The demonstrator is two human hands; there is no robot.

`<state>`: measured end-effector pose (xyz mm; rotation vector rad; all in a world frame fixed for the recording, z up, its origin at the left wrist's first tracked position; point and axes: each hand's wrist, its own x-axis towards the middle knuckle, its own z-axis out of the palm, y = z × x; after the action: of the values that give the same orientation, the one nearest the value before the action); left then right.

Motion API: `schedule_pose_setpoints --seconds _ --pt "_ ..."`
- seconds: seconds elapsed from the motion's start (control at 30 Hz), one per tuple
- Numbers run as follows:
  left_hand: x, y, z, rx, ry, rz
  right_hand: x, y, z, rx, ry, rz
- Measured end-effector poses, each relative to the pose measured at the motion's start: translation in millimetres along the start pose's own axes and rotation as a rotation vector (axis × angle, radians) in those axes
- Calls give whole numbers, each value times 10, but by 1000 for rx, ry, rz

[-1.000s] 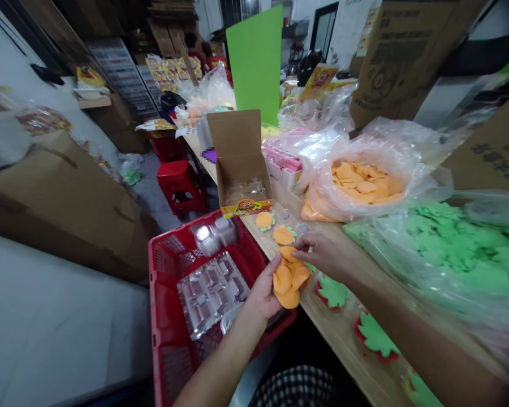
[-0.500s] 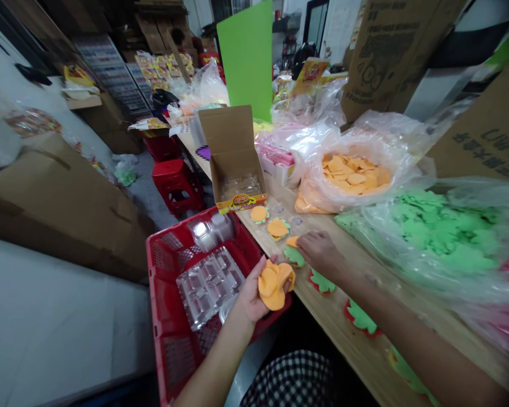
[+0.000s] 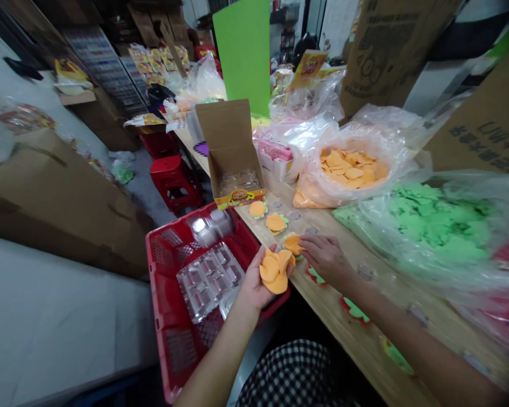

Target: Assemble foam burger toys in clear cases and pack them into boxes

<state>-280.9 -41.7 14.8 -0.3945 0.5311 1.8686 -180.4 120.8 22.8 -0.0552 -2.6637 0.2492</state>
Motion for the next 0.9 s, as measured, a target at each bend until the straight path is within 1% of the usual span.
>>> schedule_pose_setpoints --seconds 0.07,0.1,0.2,0.23,0.27,0.33,0.4,0.47,0.53,0.57,0.63,0.67,0.73,0.8,0.83,0.9 --pt "26 -48 46 5 -11 -30 -4 -21 -139 125 45 48" --pt "41 -75 70 13 -26 -45 -4 -33 -213 185 29 36" --pt "88 -160 132 37 -76 -86 -15 -64 -393 300 -110 -69" --pt "101 -189 146 44 -88 -101 -25 -69 -429 322 -152 -77" --pt "111 -218 154 52 -98 -118 -37 -70 -452 347 -171 -55" --pt "123 -269 153 68 -114 -150 -69 -53 -469 436 -153 70" --pt "124 -309 130 76 -104 -174 -104 -14 -467 598 -109 261" --pt "116 -331 94 76 -65 -181 -142 43 -459 810 -64 472" --pt "101 -332 55 73 -27 -180 -183 107 -443 991 -50 672" --pt "90 -325 39 73 -18 -174 -204 138 -431 1048 -56 754" --pt "65 -301 16 78 -15 -159 -243 184 -400 1097 -98 860" --pt "50 -285 9 83 -14 -150 -257 198 -383 1097 -126 886" --pt "17 -252 2 93 -3 -135 -272 206 -353 1070 -177 883" --pt "-14 -221 -1 90 10 -121 -266 204 -334 986 -202 816" --pt "-28 -208 -2 87 15 -113 -258 204 -329 899 -192 760" --pt "-49 -187 -7 83 24 -93 -244 209 -320 641 -122 622"
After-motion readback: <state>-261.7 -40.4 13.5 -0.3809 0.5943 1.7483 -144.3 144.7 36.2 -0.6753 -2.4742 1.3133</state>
